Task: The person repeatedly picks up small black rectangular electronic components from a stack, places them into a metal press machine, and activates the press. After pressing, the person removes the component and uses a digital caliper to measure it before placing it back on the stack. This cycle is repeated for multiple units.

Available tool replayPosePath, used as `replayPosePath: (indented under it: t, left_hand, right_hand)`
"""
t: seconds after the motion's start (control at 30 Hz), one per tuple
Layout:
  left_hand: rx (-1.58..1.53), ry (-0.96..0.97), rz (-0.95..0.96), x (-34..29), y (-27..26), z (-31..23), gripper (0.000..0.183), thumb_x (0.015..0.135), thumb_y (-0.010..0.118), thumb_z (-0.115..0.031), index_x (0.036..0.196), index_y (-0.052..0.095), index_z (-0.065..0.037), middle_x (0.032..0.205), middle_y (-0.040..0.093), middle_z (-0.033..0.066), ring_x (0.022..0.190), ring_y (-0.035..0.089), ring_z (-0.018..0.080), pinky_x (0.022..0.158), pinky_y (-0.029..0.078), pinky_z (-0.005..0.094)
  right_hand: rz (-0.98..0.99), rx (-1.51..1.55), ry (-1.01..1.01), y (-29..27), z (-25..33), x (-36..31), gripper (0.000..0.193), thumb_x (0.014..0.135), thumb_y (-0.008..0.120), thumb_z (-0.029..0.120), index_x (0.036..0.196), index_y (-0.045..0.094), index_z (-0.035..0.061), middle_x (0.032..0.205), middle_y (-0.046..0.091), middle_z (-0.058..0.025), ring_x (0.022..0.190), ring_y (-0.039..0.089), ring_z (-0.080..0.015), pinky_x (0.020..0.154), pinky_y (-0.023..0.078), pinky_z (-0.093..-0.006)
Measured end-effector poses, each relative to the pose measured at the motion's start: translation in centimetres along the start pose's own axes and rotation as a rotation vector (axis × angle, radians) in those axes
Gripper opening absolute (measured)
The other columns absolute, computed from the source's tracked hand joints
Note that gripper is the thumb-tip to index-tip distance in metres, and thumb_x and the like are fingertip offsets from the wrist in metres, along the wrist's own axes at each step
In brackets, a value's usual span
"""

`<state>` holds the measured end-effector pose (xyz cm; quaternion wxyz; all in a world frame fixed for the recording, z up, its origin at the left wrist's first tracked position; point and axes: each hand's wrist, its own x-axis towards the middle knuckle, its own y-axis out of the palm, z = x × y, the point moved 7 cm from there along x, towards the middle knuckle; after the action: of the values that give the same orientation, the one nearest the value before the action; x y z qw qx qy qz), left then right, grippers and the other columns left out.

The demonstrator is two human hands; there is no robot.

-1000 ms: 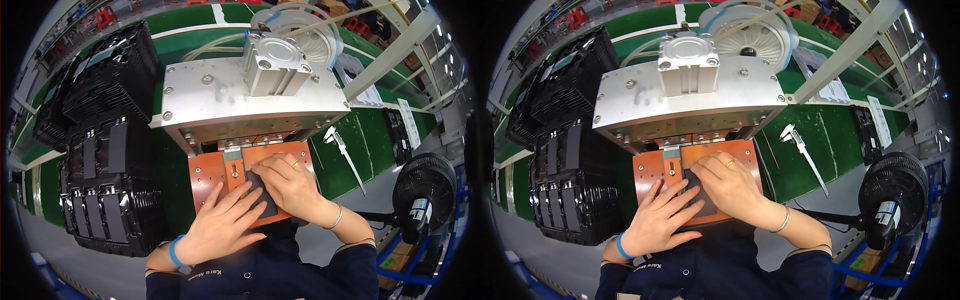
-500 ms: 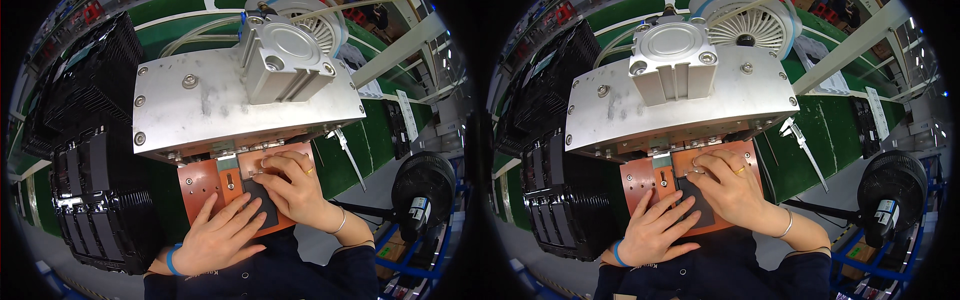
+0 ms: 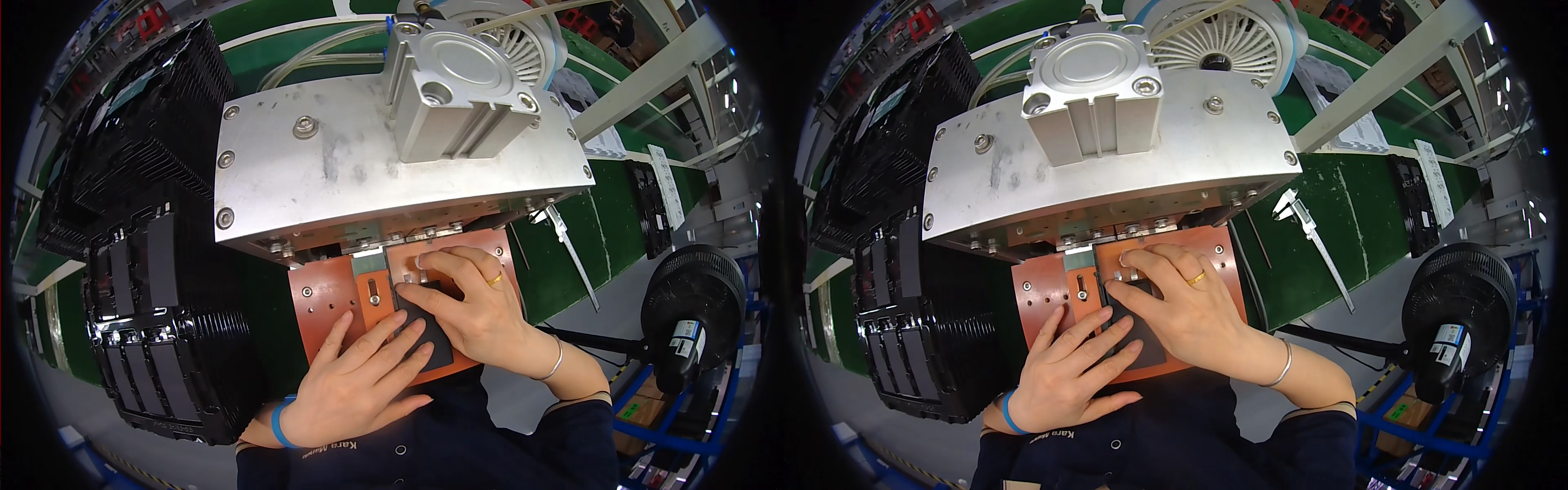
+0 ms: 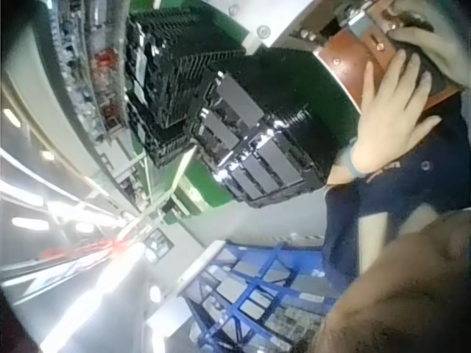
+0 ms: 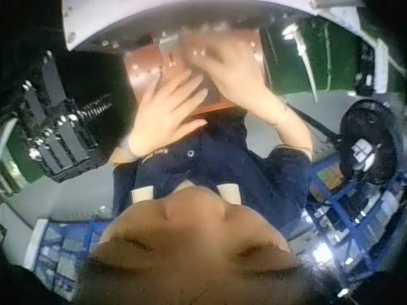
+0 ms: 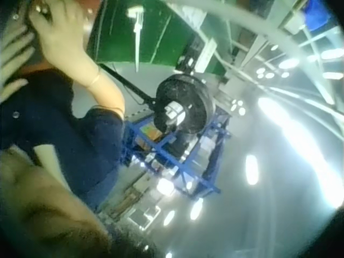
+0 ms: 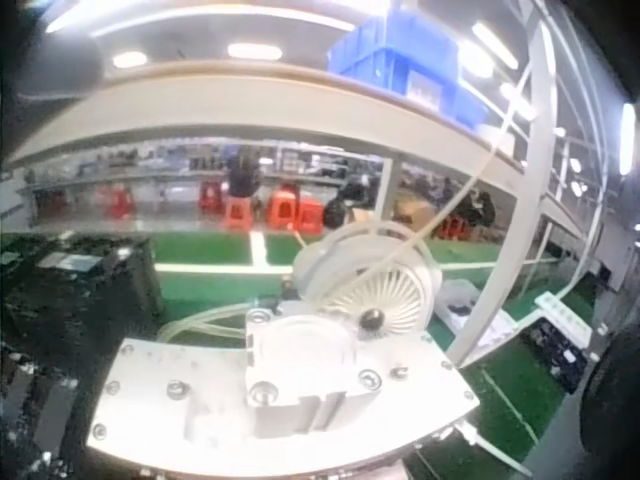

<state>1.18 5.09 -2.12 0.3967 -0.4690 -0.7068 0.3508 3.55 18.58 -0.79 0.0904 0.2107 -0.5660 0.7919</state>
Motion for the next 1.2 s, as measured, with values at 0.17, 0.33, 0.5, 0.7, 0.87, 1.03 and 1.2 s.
replayPosePath:
  t: [0.17,0.33,0.5,0.7,0.87,1.03,1.2]
  left_hand:
    - [-0.003,-0.004,0.004,0.0,-0.03,0.0,0.053,0.076,0.076,-0.048,0.117,0.068,-0.017,0.131,0.06,0.0053,0.127,0.051,0.0259,0.108,0.034,0.0537]
    - [-0.002,-0.004,0.0,0.08,-0.04,-0.03,0.052,0.076,0.076,-0.047,0.117,0.068,-0.017,0.131,0.06,0.0052,0.127,0.052,0.0263,0.107,0.035,0.053]
    - [-0.038,-0.009,0.017,0.15,-0.06,-0.01,0.049,0.081,0.073,-0.042,0.119,0.066,-0.013,0.134,0.057,0.0066,0.131,0.048,0.0233,0.107,0.035,0.0531]
    - [-0.004,-0.009,-0.011,0.08,-0.04,-0.02,0.05,0.076,0.077,-0.044,0.116,0.069,-0.017,0.13,0.061,0.0049,0.126,0.053,0.026,0.107,0.035,0.0508]
    - [0.001,-0.005,-0.011,0.03,0.06,0.01,0.049,0.076,0.077,-0.043,0.116,0.069,-0.017,0.131,0.06,0.0047,0.126,0.053,0.0258,0.107,0.035,0.0507]
    - [-0.003,-0.01,-0.012,0.08,-0.01,-0.03,0.049,0.076,0.077,-0.044,0.116,0.069,-0.017,0.13,0.061,0.0048,0.126,0.053,0.026,0.107,0.036,0.0509]
    - [-0.006,-0.01,-0.02,0.12,-0.02,-0.11,0.05,0.075,0.078,-0.044,0.116,0.069,-0.017,0.129,0.061,0.0054,0.126,0.053,0.0268,0.107,0.036,0.0515]
  right_hand:
    - [-0.048,-0.031,0.015,-0.38,-0.24,-0.47,0.03,0.072,0.064,0.006,0.102,0.068,0.0086,0.116,0.057,-0.0079,0.109,0.051,-0.0269,0.087,0.045,-0.0388]
    - [-0.011,-0.094,-0.023,-0.13,0.12,-0.32,0.028,0.073,0.064,0.005,0.101,0.067,0.0068,0.116,0.056,-0.0085,0.109,0.051,-0.0269,0.087,0.044,-0.0404]
    - [-0.067,-0.115,0.051,-0.42,-0.13,0.11,0.031,0.071,0.065,0.003,0.102,0.066,0.0053,0.113,0.058,-0.0085,0.104,0.054,-0.0267,0.085,0.046,-0.0385]
    - [-0.064,0.042,-0.052,-0.34,-0.09,-0.46,0.035,0.069,0.066,0.002,0.105,0.063,0.0022,0.101,0.063,-0.0093,0.095,0.058,-0.0275,0.081,0.048,-0.0372]
    - [-0.096,-0.003,0.032,-0.58,-0.16,0.01,0.036,0.071,0.065,0.002,0.107,0.062,0.0018,0.102,0.064,-0.0099,0.097,0.059,-0.028,0.082,0.048,-0.0397]
    - [-0.114,-0.011,0.008,-0.66,-0.08,-0.25,0.035,0.072,0.064,0.003,0.107,0.065,0.0053,0.111,0.06,-0.0078,0.101,0.055,-0.0265,0.084,0.046,-0.0382]
    - [0.027,-0.002,-0.005,0.14,0.03,-0.16,0.037,0.071,0.071,0.004,0.107,0.071,0.0117,0.117,0.057,-0.0071,0.102,0.053,-0.0277,0.084,0.047,-0.0357]
